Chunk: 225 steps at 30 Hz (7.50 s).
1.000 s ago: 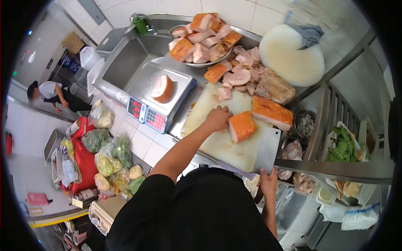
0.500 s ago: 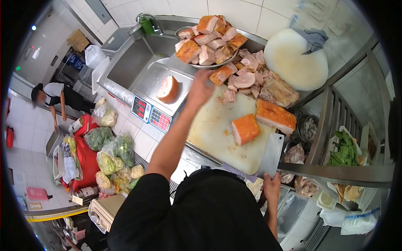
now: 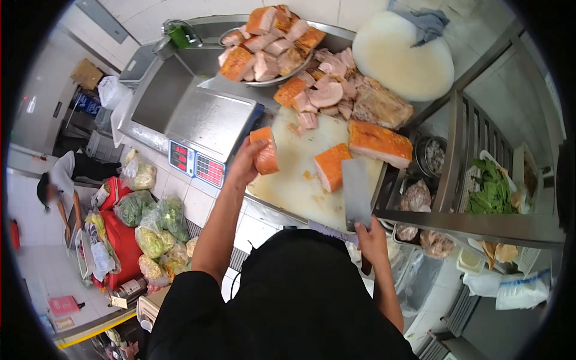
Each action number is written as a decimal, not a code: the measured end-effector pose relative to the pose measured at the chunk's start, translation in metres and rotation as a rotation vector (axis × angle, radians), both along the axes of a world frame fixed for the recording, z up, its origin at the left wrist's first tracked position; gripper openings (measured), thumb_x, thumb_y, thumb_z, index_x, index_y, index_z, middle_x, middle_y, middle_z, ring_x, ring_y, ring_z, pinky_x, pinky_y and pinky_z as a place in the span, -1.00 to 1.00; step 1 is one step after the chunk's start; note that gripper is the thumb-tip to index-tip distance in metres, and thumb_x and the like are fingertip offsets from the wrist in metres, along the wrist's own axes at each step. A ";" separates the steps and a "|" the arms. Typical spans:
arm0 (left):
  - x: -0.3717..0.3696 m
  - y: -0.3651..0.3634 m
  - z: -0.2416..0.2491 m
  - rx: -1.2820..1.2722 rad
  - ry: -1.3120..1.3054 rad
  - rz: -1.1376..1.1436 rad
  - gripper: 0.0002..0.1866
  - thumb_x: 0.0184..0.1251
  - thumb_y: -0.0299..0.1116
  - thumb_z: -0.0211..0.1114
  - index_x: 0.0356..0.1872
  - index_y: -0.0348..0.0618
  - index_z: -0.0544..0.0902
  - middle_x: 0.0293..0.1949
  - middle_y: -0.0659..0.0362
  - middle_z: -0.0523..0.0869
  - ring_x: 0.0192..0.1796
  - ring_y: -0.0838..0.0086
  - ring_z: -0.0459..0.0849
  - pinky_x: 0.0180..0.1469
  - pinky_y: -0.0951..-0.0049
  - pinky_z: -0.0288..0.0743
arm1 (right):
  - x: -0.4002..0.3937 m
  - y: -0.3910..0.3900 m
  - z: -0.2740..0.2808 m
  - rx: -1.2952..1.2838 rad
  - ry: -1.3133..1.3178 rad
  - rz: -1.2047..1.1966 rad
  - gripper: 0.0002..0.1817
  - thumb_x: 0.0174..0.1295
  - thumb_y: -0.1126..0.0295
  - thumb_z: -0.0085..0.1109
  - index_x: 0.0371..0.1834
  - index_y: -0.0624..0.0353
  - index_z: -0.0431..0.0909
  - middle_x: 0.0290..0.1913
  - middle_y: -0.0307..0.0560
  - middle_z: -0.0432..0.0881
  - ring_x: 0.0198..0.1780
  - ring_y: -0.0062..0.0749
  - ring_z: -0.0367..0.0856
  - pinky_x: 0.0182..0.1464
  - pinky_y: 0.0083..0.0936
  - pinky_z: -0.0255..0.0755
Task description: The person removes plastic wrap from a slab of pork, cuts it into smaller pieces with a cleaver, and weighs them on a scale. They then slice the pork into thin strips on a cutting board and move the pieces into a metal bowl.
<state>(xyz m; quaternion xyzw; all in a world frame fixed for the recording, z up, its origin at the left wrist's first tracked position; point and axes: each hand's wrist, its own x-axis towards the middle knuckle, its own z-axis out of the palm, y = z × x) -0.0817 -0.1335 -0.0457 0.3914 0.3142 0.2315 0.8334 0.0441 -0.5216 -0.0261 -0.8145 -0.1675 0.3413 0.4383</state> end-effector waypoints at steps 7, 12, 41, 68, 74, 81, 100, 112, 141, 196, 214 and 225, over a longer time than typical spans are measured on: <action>-0.016 -0.025 -0.070 1.068 0.747 -0.161 -0.53 0.33 -0.16 0.45 0.10 -0.33 0.71 -0.05 0.02 0.73 -0.04 0.33 0.74 0.12 0.40 0.56 | -0.005 0.008 0.005 -0.160 -0.187 0.195 -0.53 0.41 0.14 0.22 0.13 0.36 0.53 -0.59 0.08 0.61 -0.59 -0.24 0.65 -0.44 -0.26 0.48; -0.022 -0.005 -0.064 0.720 0.556 0.019 -0.62 0.45 -0.26 0.32 0.16 -0.28 0.68 -0.12 0.15 0.76 -0.15 0.49 0.68 -0.03 0.48 0.56 | -0.009 0.018 0.029 -0.258 -0.157 0.278 -0.56 0.39 0.10 0.23 0.02 0.31 0.53 -0.53 0.25 0.63 -0.38 0.17 0.68 -0.24 -0.06 0.47; -0.016 -0.054 -0.061 1.335 0.403 -0.102 -0.58 0.23 -0.38 0.30 0.14 -0.16 0.57 0.22 -0.06 0.56 0.26 -0.04 0.53 0.37 0.06 0.37 | -0.023 0.071 0.010 -0.280 -0.388 0.439 -0.68 0.42 0.30 0.06 0.10 0.29 0.49 -0.35 0.34 0.72 -0.22 0.34 0.71 -0.12 0.14 0.55; -0.004 -0.058 -0.062 1.358 0.489 -0.136 -0.61 0.03 -0.40 0.40 -0.05 -0.11 0.60 0.08 0.03 0.63 0.21 0.02 0.52 0.34 0.11 0.38 | -0.023 0.166 0.021 -0.267 -0.454 0.584 -0.75 0.34 0.50 -0.05 0.00 0.39 0.47 -0.34 0.37 0.73 -0.24 0.27 0.77 -0.14 0.13 0.61; -0.003 -0.057 -0.066 1.356 0.487 -0.126 -0.61 0.03 -0.38 0.41 -0.05 -0.12 0.59 0.08 0.03 0.62 0.21 0.02 0.52 0.34 0.11 0.38 | -0.023 0.174 0.013 -0.303 -0.443 0.605 -0.76 0.32 0.52 -0.03 0.00 0.39 0.47 -0.33 0.36 0.74 -0.22 0.25 0.78 -0.11 0.12 0.62; -0.005 -0.057 -0.065 1.346 0.498 -0.134 -0.59 0.04 -0.37 0.41 -0.02 -0.12 0.58 0.09 0.01 0.61 0.21 0.02 0.51 0.32 0.10 0.39 | -0.027 0.171 0.007 -0.341 -0.413 0.623 -0.73 0.32 0.52 -0.02 0.05 0.39 0.46 -0.33 0.36 0.74 -0.23 0.29 0.77 -0.12 0.13 0.61; -0.042 -0.056 -0.015 1.536 0.618 -0.672 -0.35 -0.03 -0.35 0.51 0.22 -0.05 0.57 0.19 0.05 0.63 0.31 0.05 0.55 0.36 0.07 0.43 | 0.004 0.117 -0.022 -0.155 -0.395 0.299 -0.72 0.44 0.26 0.08 -0.02 0.28 0.47 -0.35 0.34 0.72 -0.26 0.33 0.71 -0.12 0.17 0.54; -0.042 0.065 0.054 1.302 1.051 0.163 -0.36 0.07 -0.19 0.51 0.20 -0.25 0.63 0.11 -0.15 0.70 0.19 -0.01 0.66 0.21 0.16 0.53 | 0.001 0.015 -0.010 0.056 0.017 -0.155 -0.66 0.45 0.31 0.16 0.13 0.35 0.50 -0.46 0.01 0.64 -0.58 -0.30 0.62 -0.48 -0.32 0.49; 0.048 0.010 0.037 1.141 0.384 0.203 -0.66 0.30 -0.33 0.44 0.06 -0.22 0.72 -0.05 -0.01 0.79 -0.01 0.22 0.78 0.05 0.25 0.64 | -0.002 -0.010 -0.013 0.117 0.031 -0.212 -0.72 0.45 0.36 0.16 0.08 0.33 0.49 -0.38 -0.12 0.62 -0.67 -0.57 0.45 -0.63 -0.53 0.39; 0.251 -0.007 -0.013 1.793 0.781 -0.281 -0.28 0.19 -0.34 0.42 0.42 -0.23 0.43 0.27 -0.05 0.64 0.40 0.08 0.50 0.43 -0.13 0.20 | -0.013 -0.062 -0.006 -0.097 0.054 -0.383 -0.70 0.43 0.33 0.16 0.07 0.34 0.50 -0.40 -0.09 0.63 -0.58 -0.51 0.57 -0.50 -0.47 0.53; 0.086 0.017 -0.035 1.071 1.048 0.240 -0.54 0.40 -0.06 0.30 0.10 -0.24 0.69 -0.03 -0.13 0.77 -0.02 -0.05 0.75 0.05 -0.01 0.61 | 0.014 -0.045 -0.005 -0.082 0.004 -0.253 -0.76 0.42 0.32 0.18 -0.07 0.32 0.52 -0.50 -0.18 0.55 -0.63 -0.56 0.49 -0.57 -0.48 0.43; 0.227 0.033 -0.017 1.730 0.833 0.143 -0.39 0.20 -0.13 0.49 0.21 -0.23 0.55 0.12 -0.02 0.62 0.15 0.03 0.60 0.14 -0.03 0.49 | -0.008 -0.065 -0.009 -0.102 0.045 -0.305 -0.72 0.41 0.32 0.18 0.01 0.32 0.51 -0.46 -0.14 0.60 -0.62 -0.54 0.51 -0.55 -0.47 0.46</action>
